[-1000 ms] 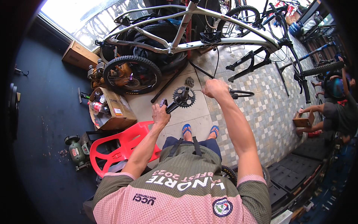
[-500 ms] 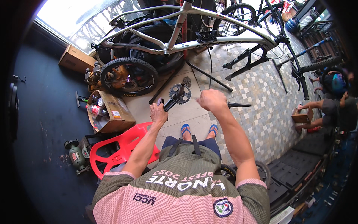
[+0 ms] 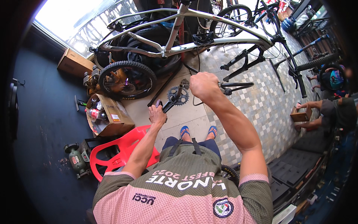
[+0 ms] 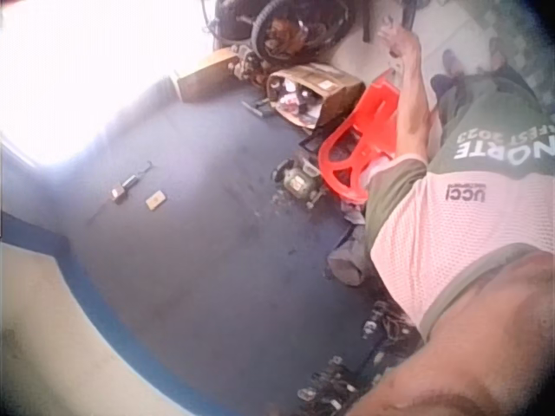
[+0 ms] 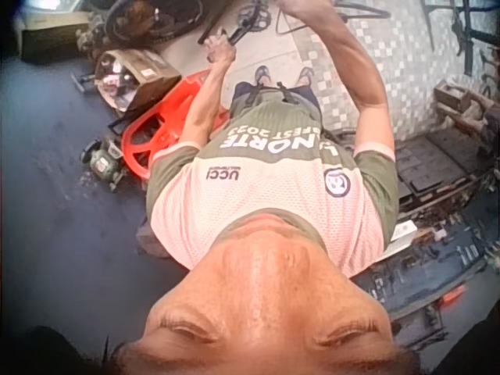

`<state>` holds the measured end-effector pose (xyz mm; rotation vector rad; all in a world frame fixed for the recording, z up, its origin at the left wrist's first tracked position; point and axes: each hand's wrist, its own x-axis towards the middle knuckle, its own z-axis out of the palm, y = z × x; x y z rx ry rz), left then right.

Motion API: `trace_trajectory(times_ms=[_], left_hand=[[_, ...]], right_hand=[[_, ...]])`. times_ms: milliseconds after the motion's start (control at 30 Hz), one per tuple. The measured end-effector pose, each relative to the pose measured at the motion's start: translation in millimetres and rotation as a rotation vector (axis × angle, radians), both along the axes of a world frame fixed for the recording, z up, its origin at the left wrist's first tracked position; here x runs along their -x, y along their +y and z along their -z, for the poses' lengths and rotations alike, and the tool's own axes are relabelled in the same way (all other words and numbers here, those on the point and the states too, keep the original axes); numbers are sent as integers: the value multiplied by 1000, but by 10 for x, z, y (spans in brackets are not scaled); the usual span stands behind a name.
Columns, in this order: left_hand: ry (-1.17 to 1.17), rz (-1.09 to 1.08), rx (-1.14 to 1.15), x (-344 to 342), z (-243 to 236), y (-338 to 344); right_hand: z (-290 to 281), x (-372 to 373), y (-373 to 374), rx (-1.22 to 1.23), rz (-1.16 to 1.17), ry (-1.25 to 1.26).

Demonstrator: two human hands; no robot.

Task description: The person assembles a bicycle crankset by attaching a pedal to the crank arm and tightening it with a wrench. They then apply grease to the crank arm and install it onto the bicycle frame, securing it in place.

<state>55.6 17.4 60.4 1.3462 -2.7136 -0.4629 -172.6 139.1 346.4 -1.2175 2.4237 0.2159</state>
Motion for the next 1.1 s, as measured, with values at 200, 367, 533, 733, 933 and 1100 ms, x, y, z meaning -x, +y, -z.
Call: trace_trajectory(times_ms=[200,367,533,733,933,1100], left_hand=[[16,-33,2,3,11,10],[6,-37,-15,35,7,28],[11,-22,-13,51,26,47],[6,13,-1,113,15,125],[23,-26,-57,150,-70,173],[6,-58,-74,151,-77,129]], right_hand=[[108,-102,4,-54,-31,-48],[643,-247,96,-66,-19,-98],[787,-340,114,-10,-22,-155],[1052,-420,-138,114,-33,-118],[1028,-523,13,30,-31,-247],[937,-638,51,-32,-45,-276]])
